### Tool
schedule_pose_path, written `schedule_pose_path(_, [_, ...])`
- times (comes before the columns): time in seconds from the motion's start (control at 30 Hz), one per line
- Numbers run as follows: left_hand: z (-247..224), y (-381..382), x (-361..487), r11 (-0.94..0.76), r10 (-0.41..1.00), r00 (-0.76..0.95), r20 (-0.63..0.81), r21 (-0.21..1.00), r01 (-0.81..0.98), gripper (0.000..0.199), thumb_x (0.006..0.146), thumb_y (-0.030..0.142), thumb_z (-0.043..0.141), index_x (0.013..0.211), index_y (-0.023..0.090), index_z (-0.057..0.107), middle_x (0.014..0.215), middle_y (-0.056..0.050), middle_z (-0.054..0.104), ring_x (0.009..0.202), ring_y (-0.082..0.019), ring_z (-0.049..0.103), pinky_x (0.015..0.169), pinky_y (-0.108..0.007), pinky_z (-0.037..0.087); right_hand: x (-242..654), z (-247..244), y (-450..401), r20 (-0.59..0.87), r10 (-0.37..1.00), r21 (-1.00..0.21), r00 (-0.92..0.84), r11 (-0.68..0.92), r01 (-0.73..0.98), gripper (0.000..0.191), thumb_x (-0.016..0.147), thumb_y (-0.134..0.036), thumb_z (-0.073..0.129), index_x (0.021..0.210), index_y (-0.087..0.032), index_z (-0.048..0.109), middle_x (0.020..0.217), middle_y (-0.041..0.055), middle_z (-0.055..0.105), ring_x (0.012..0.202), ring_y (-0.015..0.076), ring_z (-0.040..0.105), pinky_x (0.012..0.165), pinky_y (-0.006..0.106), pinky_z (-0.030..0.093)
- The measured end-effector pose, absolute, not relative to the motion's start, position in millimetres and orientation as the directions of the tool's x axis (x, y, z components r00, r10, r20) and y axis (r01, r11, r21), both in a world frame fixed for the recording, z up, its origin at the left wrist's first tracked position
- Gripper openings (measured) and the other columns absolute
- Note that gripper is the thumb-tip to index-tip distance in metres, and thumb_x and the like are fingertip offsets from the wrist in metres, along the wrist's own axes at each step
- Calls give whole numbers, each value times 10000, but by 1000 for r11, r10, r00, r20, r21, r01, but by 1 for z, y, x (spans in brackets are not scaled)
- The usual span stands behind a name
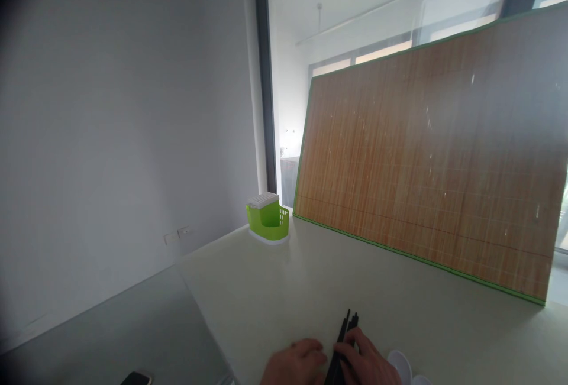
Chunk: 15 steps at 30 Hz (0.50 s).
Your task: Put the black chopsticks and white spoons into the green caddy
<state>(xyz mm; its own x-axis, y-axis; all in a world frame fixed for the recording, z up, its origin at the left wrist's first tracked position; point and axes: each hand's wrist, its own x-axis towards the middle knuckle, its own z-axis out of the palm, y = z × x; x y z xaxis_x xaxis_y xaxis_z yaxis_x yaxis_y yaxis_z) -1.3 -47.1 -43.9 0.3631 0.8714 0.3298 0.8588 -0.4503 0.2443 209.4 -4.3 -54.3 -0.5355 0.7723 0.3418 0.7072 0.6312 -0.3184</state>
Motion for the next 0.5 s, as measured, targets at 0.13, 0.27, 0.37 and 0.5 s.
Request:
schedule_pose_path(0.13, [7, 12, -44, -318, 892, 217, 396, 210, 925, 320, 857, 261, 475, 1170, 255, 539, 1222, -12, 561, 1073, -153, 532, 923, -271, 423, 209, -55, -4, 350, 760, -279, -547, 642, 714, 343, 811, -201, 460, 1102, -321, 594, 1079, 45, 579, 846, 165, 647, 666, 219, 531])
schedule_pose_path(0.27, [46, 77, -90, -63, 919, 33, 392, 66, 996, 393, 872, 237, 472, 1264, 215, 457, 1310, -57, 478, 1124, -188, 492, 888, -282, 438, 203, -51, -4, 362, 733, -217, -576, 667, 713, 384, 764, -145, 511, 1086, -333, 604, 1169, 51, 553, 984, 204, 603, 733, 248, 525])
schedule_pose_path(0.37, [59, 110, -114, 15, 918, -32, 394, 46, 999, 415, 858, 203, 509, 1268, 180, 447, 1290, -107, 481, 1121, -230, 495, 884, -331, 444, 198, -48, -4, 343, 725, -217, -597, 679, 701, 313, 758, -119, 527, 971, -318, 639, 1063, 31, 593, 945, 199, 602, 754, 262, 514])
schedule_pose_path(0.5, [64, 131, -128, 84, 919, -88, 385, 26, 996, 375, 848, 221, 561, 1211, 159, 490, 1221, -120, 518, 1047, -230, 537, 839, -366, 475, 195, -45, -6, 337, 740, -270, -582, 669, 693, 274, 739, -100, 543, 924, -273, 646, 1009, 36, 591, 930, 186, 589, 770, 247, 492])
